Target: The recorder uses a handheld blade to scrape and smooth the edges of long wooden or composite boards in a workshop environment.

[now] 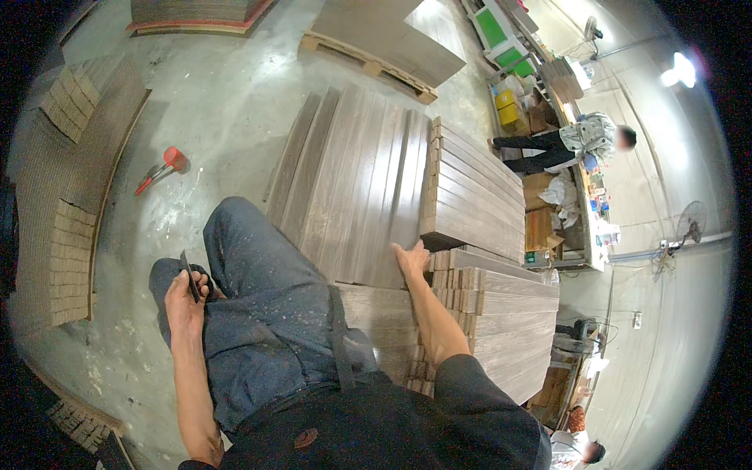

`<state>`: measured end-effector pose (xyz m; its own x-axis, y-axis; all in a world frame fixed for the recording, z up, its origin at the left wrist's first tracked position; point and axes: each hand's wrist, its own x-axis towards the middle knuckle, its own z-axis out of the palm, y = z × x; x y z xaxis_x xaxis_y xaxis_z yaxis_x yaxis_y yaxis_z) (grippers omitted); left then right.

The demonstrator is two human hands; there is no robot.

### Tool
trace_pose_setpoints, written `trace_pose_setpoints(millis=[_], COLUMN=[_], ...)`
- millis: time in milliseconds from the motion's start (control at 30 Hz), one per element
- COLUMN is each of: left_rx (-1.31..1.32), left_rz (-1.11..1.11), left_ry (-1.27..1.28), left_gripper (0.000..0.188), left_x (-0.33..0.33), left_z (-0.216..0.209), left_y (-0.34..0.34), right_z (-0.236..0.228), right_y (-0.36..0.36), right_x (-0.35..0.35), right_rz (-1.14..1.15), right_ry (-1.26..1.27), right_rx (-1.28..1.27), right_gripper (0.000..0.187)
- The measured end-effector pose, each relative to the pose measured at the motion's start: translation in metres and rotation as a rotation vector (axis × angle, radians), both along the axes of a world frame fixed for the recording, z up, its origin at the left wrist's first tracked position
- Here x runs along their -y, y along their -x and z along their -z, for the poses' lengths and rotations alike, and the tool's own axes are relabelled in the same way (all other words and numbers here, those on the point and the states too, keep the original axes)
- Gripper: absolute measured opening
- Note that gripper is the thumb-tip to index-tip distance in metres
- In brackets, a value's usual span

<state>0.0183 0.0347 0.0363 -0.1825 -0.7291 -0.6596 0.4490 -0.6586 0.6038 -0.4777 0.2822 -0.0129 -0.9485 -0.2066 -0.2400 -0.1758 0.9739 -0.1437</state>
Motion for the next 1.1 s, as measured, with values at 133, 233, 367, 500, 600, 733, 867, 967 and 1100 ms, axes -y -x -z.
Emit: trace_pose_setpoints(millis=[133, 233, 367, 500, 600, 733, 867, 967, 1100], left_rx=[-0.041, -0.08, -0.039, -0.057, -0.043, -0.05, -0.067, -0.052, 0.001], left_rz=[0.01, 0.011, -0.078, -0.058, -0.065, -0.078, -0.081, -0.066, -0.033], left_ry=[0.018, 0.018, -0.005, 0.02, 0.008, -0.006, 0.0, 0.012, 0.012], left_gripper=[0.018, 0.017, 0.016, 0.017, 0.018, 0.018, 0.017, 0.016, 0.016], left_x=[0.002, 0.001, -0.001, -0.001, -0.001, -0.003, -0.003, -0.004, -0.003], left_z=[-0.001, -0.004, -0.006, -0.005, -0.008, -0.009, -0.007, -0.009, -0.011], left_y=[0.005, 0.011, 0.005, 0.003, 0.006, 0.006, 0.006, 0.0, 0.006], right_z=[0.005, 0.005, -0.015, -0.018, -0.014, -0.006, -0.004, -0.003, -0.006], right_y=[-0.012, -0.017, -0.027, -0.028, -0.013, 0.006, 0.015, 0.002, 0.019], right_x=[0.013, 0.034, 0.052, 0.045, 0.038, 0.032, 0.026, 0.038, 0.04], right_rz=[-0.082, -0.043, 0.042, 0.034, -0.047, -0.152, -0.158, -0.146, -0.123], right_ry=[0.365, 0.354, 0.394, 0.454, 0.404, 0.154, 0.123, 0.088, 0.136], right_rx=[0.067, 0.002, 0.126, 0.206, 0.135, -0.015, 0.033, 0.027, 0.033], right_gripper=[0.084, 0.079, 0.076, 0.072, 0.071, 0.074, 0.078, 0.077, 0.076])
